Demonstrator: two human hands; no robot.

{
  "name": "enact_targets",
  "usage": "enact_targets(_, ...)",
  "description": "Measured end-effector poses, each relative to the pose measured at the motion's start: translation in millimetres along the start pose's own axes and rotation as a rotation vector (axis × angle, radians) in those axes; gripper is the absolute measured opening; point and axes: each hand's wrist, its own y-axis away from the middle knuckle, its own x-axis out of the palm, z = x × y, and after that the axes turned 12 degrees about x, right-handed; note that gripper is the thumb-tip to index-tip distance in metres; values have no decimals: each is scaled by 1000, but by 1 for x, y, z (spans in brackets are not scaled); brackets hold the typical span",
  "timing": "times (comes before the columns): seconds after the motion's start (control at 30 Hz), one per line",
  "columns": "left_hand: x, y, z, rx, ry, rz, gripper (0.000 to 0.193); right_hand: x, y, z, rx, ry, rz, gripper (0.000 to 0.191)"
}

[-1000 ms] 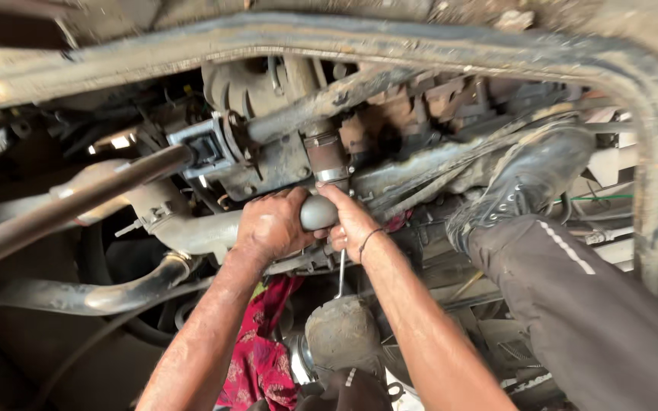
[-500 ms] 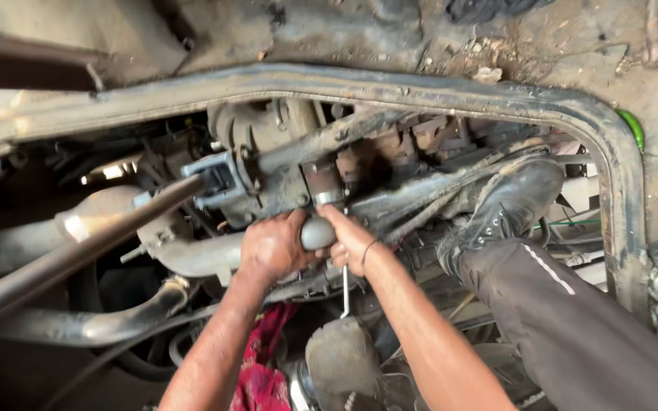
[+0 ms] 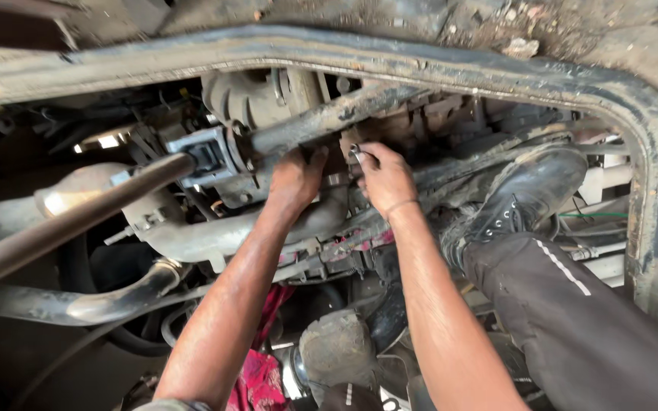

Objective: The person works under a vehicle, using a wrench to tighten bolts on a metal pipe or exhaust component. They adjust their position and reposition the pipe while continuing to secure fasteners.

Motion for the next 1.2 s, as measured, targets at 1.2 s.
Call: enact_targets(1.2,-11,2,-14,-116,103,9,48,-10,-9,21,131,-73,139,34)
